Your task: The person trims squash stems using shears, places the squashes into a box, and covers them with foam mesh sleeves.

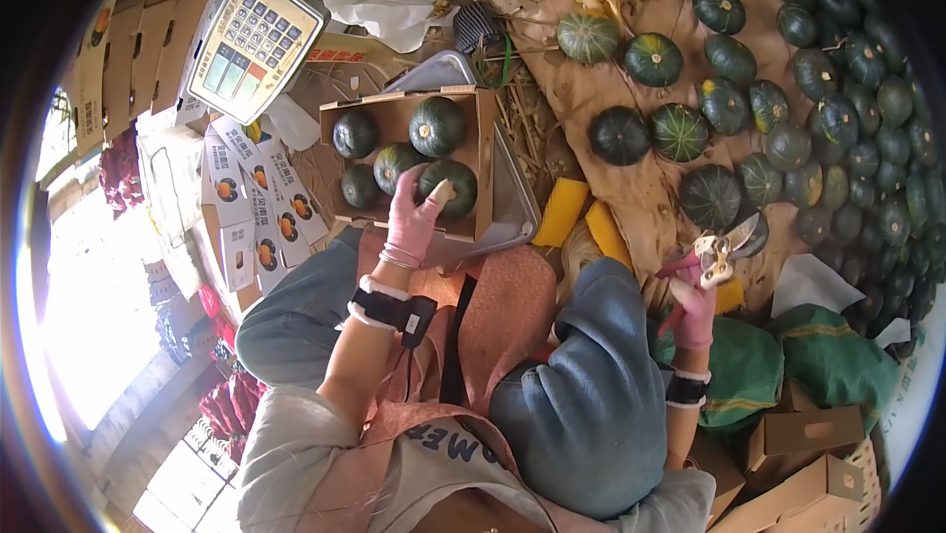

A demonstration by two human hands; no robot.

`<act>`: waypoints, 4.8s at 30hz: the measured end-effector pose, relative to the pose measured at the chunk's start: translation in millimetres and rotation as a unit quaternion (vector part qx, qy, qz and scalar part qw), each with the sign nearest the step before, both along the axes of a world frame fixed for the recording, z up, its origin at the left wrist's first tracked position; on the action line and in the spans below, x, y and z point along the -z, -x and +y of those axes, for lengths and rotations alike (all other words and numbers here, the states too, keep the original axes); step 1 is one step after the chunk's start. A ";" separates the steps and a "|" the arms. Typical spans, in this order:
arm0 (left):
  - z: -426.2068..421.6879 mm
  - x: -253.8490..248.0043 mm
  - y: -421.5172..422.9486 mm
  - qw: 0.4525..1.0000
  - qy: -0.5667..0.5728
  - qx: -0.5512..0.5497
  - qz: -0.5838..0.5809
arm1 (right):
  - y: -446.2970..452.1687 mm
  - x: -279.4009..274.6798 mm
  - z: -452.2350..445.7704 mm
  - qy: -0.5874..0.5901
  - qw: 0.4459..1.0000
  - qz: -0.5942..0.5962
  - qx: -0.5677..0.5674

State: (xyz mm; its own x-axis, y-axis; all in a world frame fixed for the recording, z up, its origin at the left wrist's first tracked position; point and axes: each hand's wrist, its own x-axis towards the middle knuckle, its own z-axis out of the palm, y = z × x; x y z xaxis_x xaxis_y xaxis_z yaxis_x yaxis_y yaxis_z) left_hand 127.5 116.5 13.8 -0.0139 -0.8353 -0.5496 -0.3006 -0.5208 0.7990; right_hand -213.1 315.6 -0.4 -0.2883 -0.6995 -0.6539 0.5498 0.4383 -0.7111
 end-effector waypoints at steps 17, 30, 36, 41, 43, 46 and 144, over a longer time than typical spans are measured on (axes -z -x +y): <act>61.5 -35.5 16.1 0.913 0.221 0.309 -0.149 | -31.0 63.5 -32.4 -0.043 0.585 0.727 -0.358; 109.7 -73.9 -78.8 0.903 0.196 0.262 -0.278 | -21.5 140.0 -30.6 -0.124 0.697 0.458 -0.537; 47.2 -31.7 -94.6 0.823 0.262 0.291 -0.412 | 35.3 -39.0 -36.5 0.100 0.737 0.643 -0.180; 28.7 41.3 -96.5 0.884 0.193 0.281 -0.321 | -15.4 -265.6 54.8 0.026 0.643 0.757 0.108; 37.6 39.6 -83.3 0.889 0.176 0.274 -0.322 | -48.5 -300.7 92.3 0.060 0.546 0.825 0.136; 58.4 18.6 -59.5 0.874 0.153 0.338 -0.313 | -136.6 -292.4 76.8 0.142 0.598 0.785 0.083; -12.6 32.8 -13.1 0.958 0.259 -0.121 0.011 | -207.8 -5.2 -195.0 0.117 0.715 0.687 -0.056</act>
State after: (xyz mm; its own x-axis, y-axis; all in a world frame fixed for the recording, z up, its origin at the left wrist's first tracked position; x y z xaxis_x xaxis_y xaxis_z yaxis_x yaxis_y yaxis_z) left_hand 140.5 103.9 -19.0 0.2075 -0.9762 -0.0628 -0.2016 -0.1055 0.9738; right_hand -5.2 120.6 4.8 -0.4794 -0.8124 0.3319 -0.7682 0.2058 -0.6062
